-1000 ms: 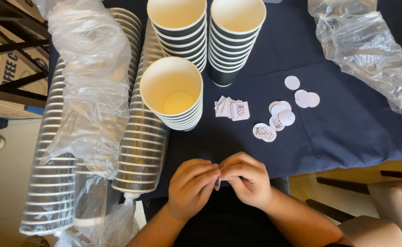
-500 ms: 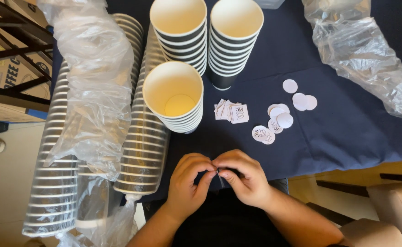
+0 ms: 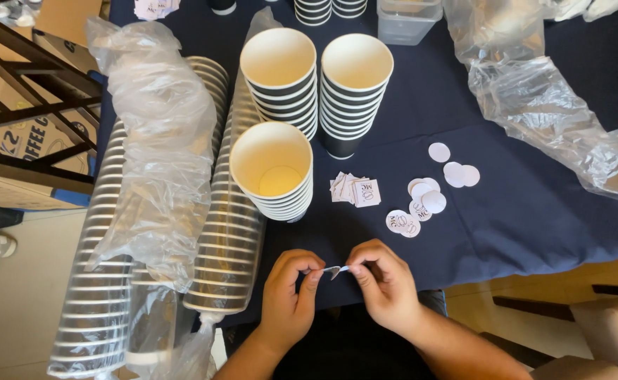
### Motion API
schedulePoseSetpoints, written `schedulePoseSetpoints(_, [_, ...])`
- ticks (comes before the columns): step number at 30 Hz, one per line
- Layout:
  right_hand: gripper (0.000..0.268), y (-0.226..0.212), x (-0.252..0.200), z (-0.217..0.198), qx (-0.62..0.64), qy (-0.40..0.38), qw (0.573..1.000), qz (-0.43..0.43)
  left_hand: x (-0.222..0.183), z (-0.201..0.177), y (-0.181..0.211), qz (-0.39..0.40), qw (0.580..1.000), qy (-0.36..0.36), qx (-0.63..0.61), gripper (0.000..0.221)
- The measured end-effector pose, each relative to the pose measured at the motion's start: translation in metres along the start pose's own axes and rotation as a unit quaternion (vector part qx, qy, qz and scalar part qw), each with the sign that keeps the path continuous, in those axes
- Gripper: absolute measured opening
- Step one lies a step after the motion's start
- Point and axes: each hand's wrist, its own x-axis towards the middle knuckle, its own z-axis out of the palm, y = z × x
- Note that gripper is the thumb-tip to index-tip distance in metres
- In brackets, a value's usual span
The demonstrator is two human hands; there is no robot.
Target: Peeling small circular stickers and applying them to the bottom of paper coffee cups
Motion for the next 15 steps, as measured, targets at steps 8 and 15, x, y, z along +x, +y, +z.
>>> schedulePoseSetpoints(8, [0.017, 0.023, 0.025, -0.069, -0.308, 0.119, 0.944, 0.016, -0.005, 0.000, -0.009, -0.064, 0.997, 0.034, -0.032, 0.017])
schedulePoseSetpoints(15, [0.025, -0.002, 0.026, -0.059, -0.319, 0.086, 0.942, -0.059, -0.004, 0.001, -0.008, -0.060, 0.998, 0.027, 0.004, 0.020])
